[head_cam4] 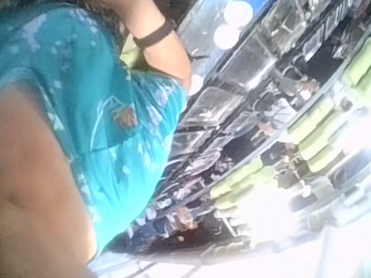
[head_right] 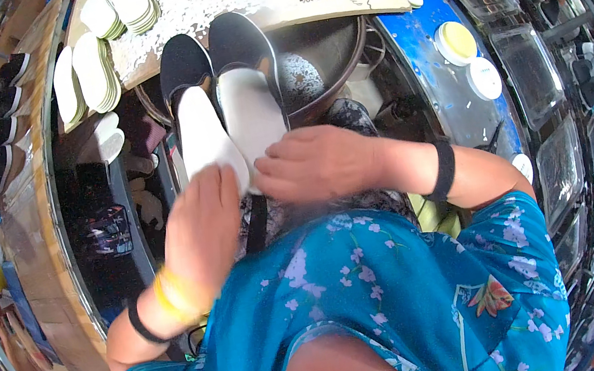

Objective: Inserting insoles into shoes and trimming excess threads in a shoe factory.

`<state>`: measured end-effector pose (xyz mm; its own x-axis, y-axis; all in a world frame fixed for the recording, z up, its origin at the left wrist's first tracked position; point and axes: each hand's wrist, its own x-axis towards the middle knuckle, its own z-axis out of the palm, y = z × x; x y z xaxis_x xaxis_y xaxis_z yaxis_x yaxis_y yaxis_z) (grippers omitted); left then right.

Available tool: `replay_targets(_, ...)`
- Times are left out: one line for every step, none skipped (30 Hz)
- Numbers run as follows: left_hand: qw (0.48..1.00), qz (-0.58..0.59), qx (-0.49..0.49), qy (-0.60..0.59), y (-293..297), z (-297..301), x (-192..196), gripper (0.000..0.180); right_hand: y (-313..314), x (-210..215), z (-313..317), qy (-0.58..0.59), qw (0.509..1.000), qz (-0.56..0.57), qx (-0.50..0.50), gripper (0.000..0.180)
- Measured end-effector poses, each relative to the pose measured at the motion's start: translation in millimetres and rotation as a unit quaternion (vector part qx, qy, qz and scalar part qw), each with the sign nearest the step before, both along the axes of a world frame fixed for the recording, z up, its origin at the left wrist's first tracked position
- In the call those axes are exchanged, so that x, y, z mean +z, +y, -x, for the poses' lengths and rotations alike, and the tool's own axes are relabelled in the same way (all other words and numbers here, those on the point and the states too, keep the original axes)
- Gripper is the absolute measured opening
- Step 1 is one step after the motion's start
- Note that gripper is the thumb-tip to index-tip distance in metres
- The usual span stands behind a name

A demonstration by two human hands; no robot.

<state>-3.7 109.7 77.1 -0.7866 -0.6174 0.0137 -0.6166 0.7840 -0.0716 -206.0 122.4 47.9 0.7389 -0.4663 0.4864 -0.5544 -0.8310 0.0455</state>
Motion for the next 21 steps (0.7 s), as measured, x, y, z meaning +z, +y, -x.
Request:
replay_targets(0.998, -0.027, 0.026, -0.048, -19.3, 4.4, -10.4, 0.027, -7.1, -4.8, 1.7, -0.021, 0.999, 0.034, 0.014, 0.024)
replay_targets(0.998, -0.034, 0.013, -0.057, -39.3, 4.5, -18.0, 0.025, -9.2, -8.4, 2.6, -0.038, 0.997, 0.068, 0.017, 0.023)
replay_targets(1.000, -0.002, 0.002, -0.031, -54.1, 2.4, -22.6, 0.024, -9.1, -10.7, 4.1, -0.033, 0.998, 0.043, 0.018, 0.024)
replay_targets(0.999, 0.020, -0.018, 0.018, -63.2, -0.5, -25.7, 0.026, -7.7, -12.6, 4.8, -0.035, 0.998, 0.053, 0.030, 0.024)
replay_targets(0.999, 0.019, -0.019, 0.035, -65.8, -3.0, -28.9, 0.027, -6.4, -13.6, 6.1, -0.017, 0.999, 0.031, 0.026, 0.025)
replay_targets(1.000, -0.006, 0.003, 0.013, -67.7, -5.4, -30.4, 0.029, -6.0, -13.8, 7.2, 0.002, 1.000, 0.008, 0.021, 0.025)
replay_targets(0.999, 0.006, -0.015, 0.029, -67.4, -7.2, -31.0, 0.029, -6.2, -13.1, 8.6, 0.000, 1.000, 0.009, 0.016, 0.025)
replay_targets(0.998, 0.035, -0.033, 0.031, -66.3, -8.2, -30.3, 0.029, -8.5, -11.9, 9.8, -0.009, 1.000, 0.002, 0.026, 0.025)
replay_targets(0.993, 0.080, -0.068, 0.055, -64.1, -8.2, -29.5, 0.030, -11.1, -10.3, 10.7, -0.002, 0.999, 0.008, 0.053, 0.025)
replay_targets(0.996, 0.062, -0.062, 0.034, -64.9, -7.3, -28.3, 0.030, -20.5, -9.0, 12.9, -0.018, 1.000, -0.007, 0.023, 0.025)
replay_targets(0.996, 0.059, -0.066, 0.027, -67.0, -5.7, -27.2, 0.029, -28.7, -7.9, 14.9, -0.024, 1.000, 0.006, 0.016, 0.026)
replay_targets(0.995, 0.066, -0.066, 0.039, -70.0, -4.5, -26.2, 0.029, -31.6, -5.8, 16.6, -0.063, 0.997, 0.031, -0.009, 0.026)
replay_targets(0.999, 0.022, -0.035, -0.012, -75.9, -3.0, -25.4, 0.027, -35.6, -4.6, 18.5, -0.066, 0.997, 0.012, -0.035, 0.027)
replay_targets(0.998, 0.019, -0.054, -0.019, -78.5, -3.8, -24.8, 0.027, -32.2, -3.7, 18.3, -0.031, 0.999, -0.001, -0.028, 0.027)
replay_targets(0.995, 0.057, -0.082, 0.003, -81.6, -5.5, -24.4, 0.026, -29.3, -3.7, 19.2, -0.053, 0.998, 0.016, -0.015, 0.027)
replay_targets(0.989, 0.091, -0.110, 0.026, -83.3, -7.2, -24.9, 0.024, -26.3, -4.8, 19.7, -0.078, 0.996, 0.032, -0.004, 0.027)
replay_targets(0.980, 0.133, -0.141, 0.053, -83.6, -10.1, -25.6, 0.023, -19.5, -6.8, 18.9, -0.029, 0.996, 0.085, 0.016, 0.023)
replay_targets(0.984, 0.111, -0.137, 0.037, -84.7, -12.0, -26.6, 0.023, -20.6, -10.0, 20.6, -0.060, 0.996, 0.063, -0.017, 0.023)
replay_targets(0.987, 0.091, -0.134, 0.015, -85.4, -13.2, -27.9, 0.022, -20.4, -14.2, 20.2, -0.039, 0.999, 0.019, -0.015, 0.021)
replay_targets(0.987, 0.081, -0.136, -0.002, -86.8, -13.9, -28.7, 0.020, -25.9, -18.6, 21.5, -0.018, 0.999, -0.025, -0.012, 0.020)
replay_targets(0.991, 0.060, -0.108, -0.050, -89.3, -12.4, -30.7, 0.015, -41.5, -23.9, 23.3, -0.073, 0.996, 0.024, -0.038, 0.019)
